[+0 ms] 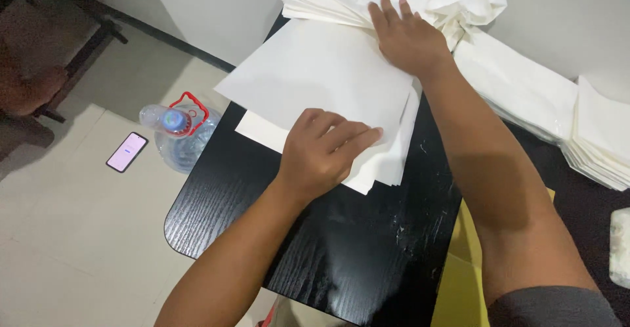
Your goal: Assembling a paper bag by folding paper and applying glue with a brush
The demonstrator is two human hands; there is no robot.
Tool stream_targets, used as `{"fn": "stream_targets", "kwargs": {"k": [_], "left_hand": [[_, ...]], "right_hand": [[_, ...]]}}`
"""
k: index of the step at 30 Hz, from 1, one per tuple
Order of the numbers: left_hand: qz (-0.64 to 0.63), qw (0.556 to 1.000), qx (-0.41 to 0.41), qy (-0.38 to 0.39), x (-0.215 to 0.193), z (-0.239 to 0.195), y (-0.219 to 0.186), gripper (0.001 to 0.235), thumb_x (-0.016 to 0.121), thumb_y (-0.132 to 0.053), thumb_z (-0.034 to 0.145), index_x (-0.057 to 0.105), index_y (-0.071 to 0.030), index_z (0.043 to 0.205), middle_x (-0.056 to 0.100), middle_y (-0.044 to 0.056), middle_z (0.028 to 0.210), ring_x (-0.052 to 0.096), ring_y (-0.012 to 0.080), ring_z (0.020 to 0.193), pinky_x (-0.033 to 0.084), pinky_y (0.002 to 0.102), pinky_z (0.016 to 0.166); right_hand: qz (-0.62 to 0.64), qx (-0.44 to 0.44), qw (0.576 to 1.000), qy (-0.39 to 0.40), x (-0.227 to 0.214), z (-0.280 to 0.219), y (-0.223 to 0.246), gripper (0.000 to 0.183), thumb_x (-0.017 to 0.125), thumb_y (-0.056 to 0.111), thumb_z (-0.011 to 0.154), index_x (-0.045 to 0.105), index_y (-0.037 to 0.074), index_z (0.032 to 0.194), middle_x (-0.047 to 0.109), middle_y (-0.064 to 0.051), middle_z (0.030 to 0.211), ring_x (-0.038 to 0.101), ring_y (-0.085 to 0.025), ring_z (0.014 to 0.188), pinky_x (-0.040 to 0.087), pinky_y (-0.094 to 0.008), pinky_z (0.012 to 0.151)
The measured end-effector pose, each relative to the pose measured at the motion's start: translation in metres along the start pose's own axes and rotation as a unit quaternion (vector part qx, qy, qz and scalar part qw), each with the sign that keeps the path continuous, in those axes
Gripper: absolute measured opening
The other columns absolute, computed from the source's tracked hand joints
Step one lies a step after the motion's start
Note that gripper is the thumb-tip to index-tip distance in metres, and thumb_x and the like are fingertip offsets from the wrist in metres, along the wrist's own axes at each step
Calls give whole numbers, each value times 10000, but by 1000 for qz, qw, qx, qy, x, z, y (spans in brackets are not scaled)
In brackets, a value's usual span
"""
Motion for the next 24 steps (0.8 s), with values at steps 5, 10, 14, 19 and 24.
{"fn": "stream_targets", "kwargs": {"k": [5, 10, 14, 19, 24], "left_hand": [[72, 980, 119, -144, -30, 12, -14, 69, 735, -108, 961, 701, -143, 1009, 660, -14, 896, 611, 160, 680, 478, 348, 716], [93, 979, 114, -143, -61, -1, -20, 154, 724, -203, 949, 583, -180, 894, 676, -46, 882, 625, 177, 742, 472, 355, 712], [125, 977, 102, -141, -78, -15, -22, 167, 617, -361, 1002, 712, -224, 1002, 618, -59, 906, 635, 163, 746, 496, 364, 709], [92, 945, 165, -266, -94, -14, -9, 174, 589, -325, 1009, 627, -158, 973, 577, 19, 867, 570, 193, 687, 424, 362, 615], [54, 866, 178, -464, -90, 18, -28, 243, 592, -285, 986, 595, -126, 802, 474, 23, 692, 406, 190, 579, 313, 335, 575]], "right_hand": [[-72, 9, 994, -80, -8, 0, 4, 384, 554, 232, 994, 649, 204, 1365, 684, -47, 1347, 770, -187, 1017, 588, -248, 517], [170, 35, 977, 125, -37, 11, -7, 556, 608, 307, 891, 492, 132, 1406, 530, -144, 1481, 613, -338, 1203, 456, -482, 808], [509, 201, 805, 228, -87, 20, -25, 682, 468, 453, 1051, 318, 88, 1608, 198, -157, 1708, 95, -422, 1568, -92, -673, 1171], [749, 176, 638, -12, -204, -9, -46, 745, 258, 629, 1092, 608, 19, 1339, 497, -319, 1509, 415, -451, 1486, 337, -609, 1248], [509, 81, 856, -40, -279, -77, -58, 597, 946, 312, 810, 703, 62, 1295, 722, -64, 1307, 657, -347, 1319, 359, -644, 1265]]}}
Point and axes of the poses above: each hand's wrist, its own z-axis towards the middle knuckle, its own x-axis out of the palm, y = z × x, the point moved 2 cm from there along z, towards the middle knuckle
